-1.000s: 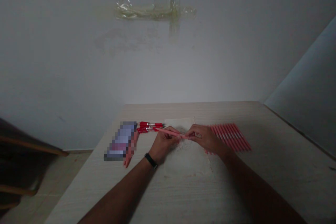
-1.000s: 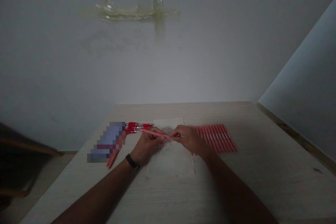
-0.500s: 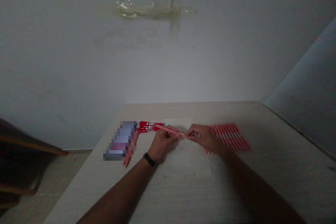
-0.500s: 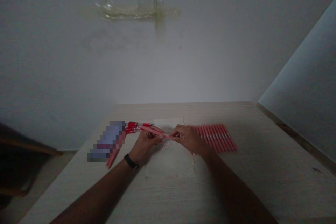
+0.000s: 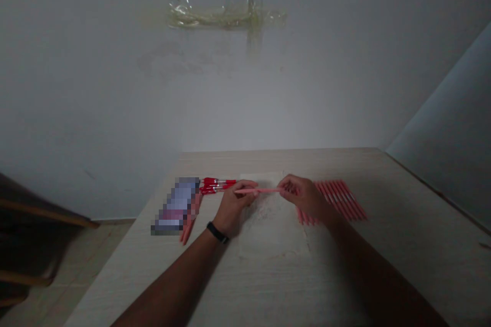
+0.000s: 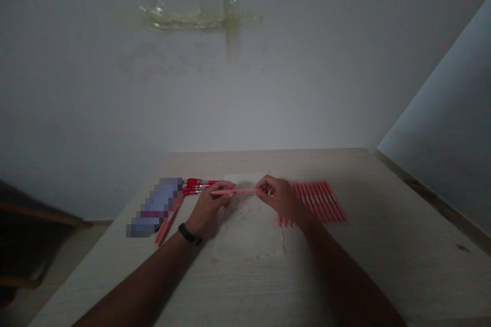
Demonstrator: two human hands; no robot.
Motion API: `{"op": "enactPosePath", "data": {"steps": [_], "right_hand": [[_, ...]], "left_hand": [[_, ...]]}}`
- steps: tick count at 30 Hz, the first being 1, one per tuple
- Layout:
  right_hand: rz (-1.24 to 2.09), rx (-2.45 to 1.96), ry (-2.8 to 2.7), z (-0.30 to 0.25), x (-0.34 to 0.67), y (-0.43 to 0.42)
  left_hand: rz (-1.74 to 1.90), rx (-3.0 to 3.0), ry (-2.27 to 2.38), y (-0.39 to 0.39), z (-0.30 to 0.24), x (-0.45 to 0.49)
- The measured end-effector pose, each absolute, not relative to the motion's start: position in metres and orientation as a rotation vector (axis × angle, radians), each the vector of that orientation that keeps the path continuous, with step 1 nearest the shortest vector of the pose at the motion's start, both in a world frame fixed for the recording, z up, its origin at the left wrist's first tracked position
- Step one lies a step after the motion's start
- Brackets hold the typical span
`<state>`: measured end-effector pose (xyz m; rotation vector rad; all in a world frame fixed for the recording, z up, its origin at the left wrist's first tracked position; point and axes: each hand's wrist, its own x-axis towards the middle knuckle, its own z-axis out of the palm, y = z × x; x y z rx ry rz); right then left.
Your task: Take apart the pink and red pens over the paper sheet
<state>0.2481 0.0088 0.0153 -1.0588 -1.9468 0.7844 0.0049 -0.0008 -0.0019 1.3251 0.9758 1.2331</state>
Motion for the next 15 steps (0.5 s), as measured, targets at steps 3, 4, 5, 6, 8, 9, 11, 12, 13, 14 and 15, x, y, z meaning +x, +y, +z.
{"op": "enactPosePath", "data": {"steps": [3,4,5,6,8,9,11,12,13,14,15], "right_hand": [[0.892,-0.998,-1.754,0.015,0.254,0.014],[0.95,-0.967,-1.675,0.014,0.252,0.013],[1.006,-0.932,-1.608,0.013,0.249,0.012],[1.041,-0.897,-1.56,0.011,0.245,0.01],[1.084,-0.829,-1.59,0.008,0.235,0.006],[1.069,-0.8,-1.638,0.005,0.231,0.004],[1.02,-0.788,-1.74,0.001,0.226,0.002],[0.987,-0.794,-1.771,-0.001,0.224,0.001],[0.962,-0.805,-1.791,-0.002,0.224,0.001],[0.949,-0.811,-1.803,-0.003,0.224,0.001],[0.952,-0.809,-1.82,-0.004,0.223,0.001]], "left_hand": [[1.287,1.327,0.955,0.002,-0.002,0.003],[1.263,1.349,0.951,0.002,-0.002,0.003],[1.231,1.376,0.946,0.001,-0.002,0.004],[1.196,1.415,0.942,0.0,-0.001,0.004],[1.114,1.553,0.943,-0.001,0.002,0.004],[1.062,1.677,0.961,-0.002,0.004,0.003],[0.919,2.003,0.994,-0.002,0.007,-0.002],[0.867,2.143,0.99,-0.001,0.007,-0.005],[0.804,2.264,0.965,0.0,0.007,-0.008],[0.738,2.36,0.935,0.001,0.006,-0.011],[0.686,2.421,0.95,0.002,0.004,-0.013]]}}
